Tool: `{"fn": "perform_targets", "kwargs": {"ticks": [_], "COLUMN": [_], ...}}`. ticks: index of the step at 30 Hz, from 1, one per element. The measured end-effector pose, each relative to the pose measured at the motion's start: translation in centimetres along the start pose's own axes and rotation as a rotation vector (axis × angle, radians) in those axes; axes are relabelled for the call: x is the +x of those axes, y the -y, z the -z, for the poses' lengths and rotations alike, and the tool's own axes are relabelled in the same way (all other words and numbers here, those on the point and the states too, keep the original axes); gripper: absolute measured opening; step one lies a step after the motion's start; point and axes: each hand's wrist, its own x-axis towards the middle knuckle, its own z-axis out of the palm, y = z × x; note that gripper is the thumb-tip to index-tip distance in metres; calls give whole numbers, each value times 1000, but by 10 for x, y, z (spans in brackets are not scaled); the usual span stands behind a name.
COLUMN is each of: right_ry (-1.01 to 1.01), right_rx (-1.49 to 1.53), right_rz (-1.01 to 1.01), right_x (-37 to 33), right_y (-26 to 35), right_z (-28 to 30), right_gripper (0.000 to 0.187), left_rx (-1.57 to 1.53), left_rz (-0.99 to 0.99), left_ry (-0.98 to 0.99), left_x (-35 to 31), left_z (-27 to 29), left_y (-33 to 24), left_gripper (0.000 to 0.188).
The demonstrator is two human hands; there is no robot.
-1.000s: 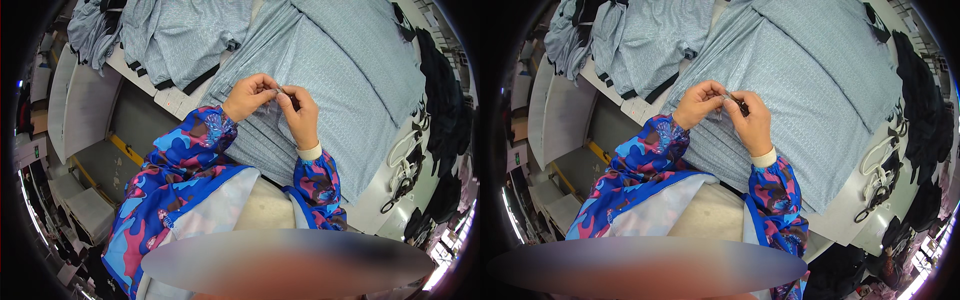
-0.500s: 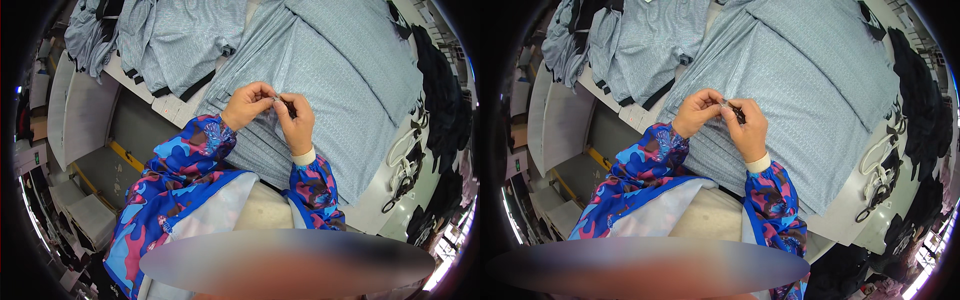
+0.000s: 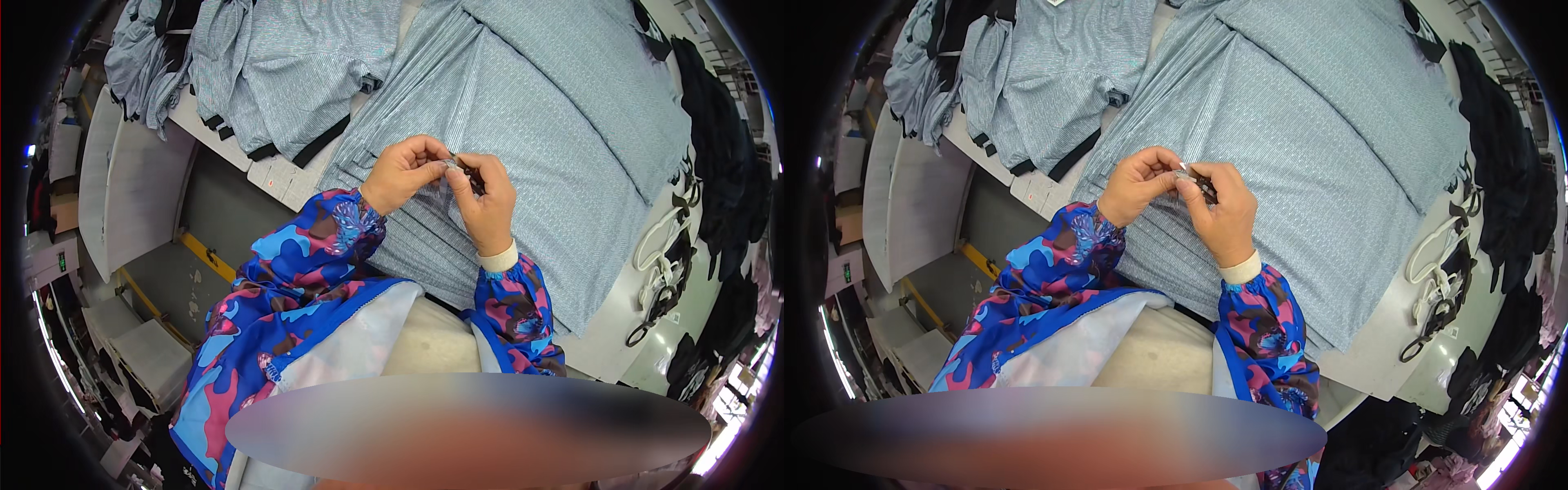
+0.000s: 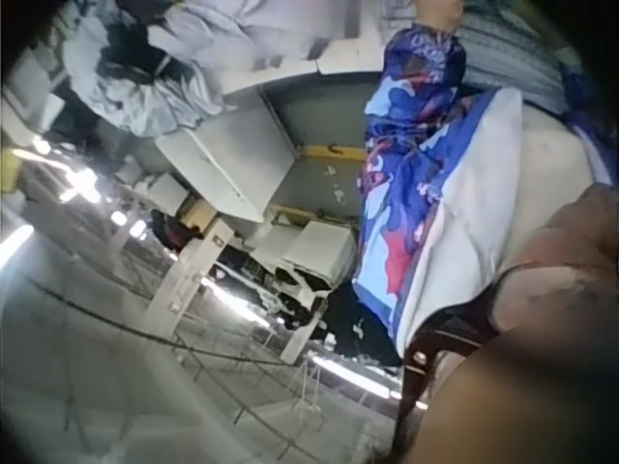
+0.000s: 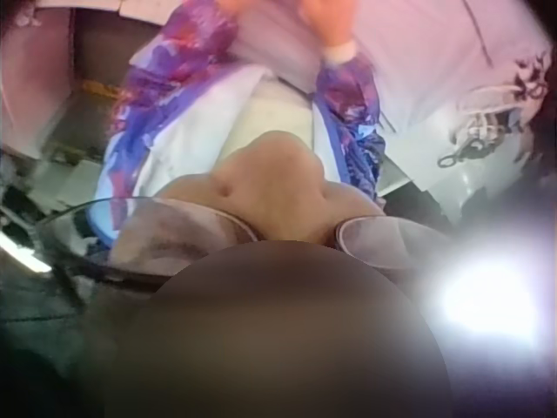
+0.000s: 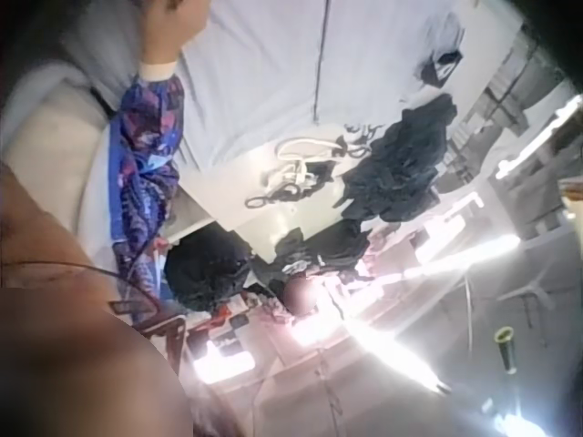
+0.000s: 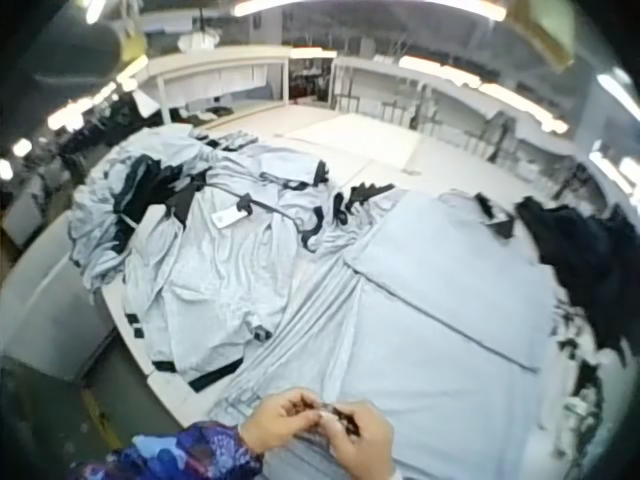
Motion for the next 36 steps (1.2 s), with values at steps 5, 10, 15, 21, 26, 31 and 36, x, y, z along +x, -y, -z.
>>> {"fn": "perform_targets", "kwargs": {"ticks": [5, 10, 15, 21, 26, 31, 36], "right_ry": [-16, 3, 18, 122, 62, -9, -25], "right_rx": [-12, -18, 253, 439, 461, 571, 600], "right_rz": [19, 6, -285, -319, -499, -606, -630], "right_x": [1, -3, -8, 5, 14, 6, 1], "right_y": [-3, -2, -7, -12, -18, -14, -10], "right_z": [1, 2, 1, -7, 3, -3, -8], "right_gripper": [19, 19, 21, 17, 13, 10, 10], "left_rx": [-4, 29, 23, 260, 549, 818, 1315], "left_rz": [-41, -13, 13, -22, -260, -133, -423], "left_ry": [6, 6, -17, 45, -321, -348, -330], "left_x": [3, -3, -3, 11, -20, -58, -62], "left_z": [1, 0, 4, 30, 109, 114, 94], "left_y": [3, -1, -3, -38, -61, -32, -13], "left_gripper": [15, 13, 15, 19, 18, 16, 16]}}
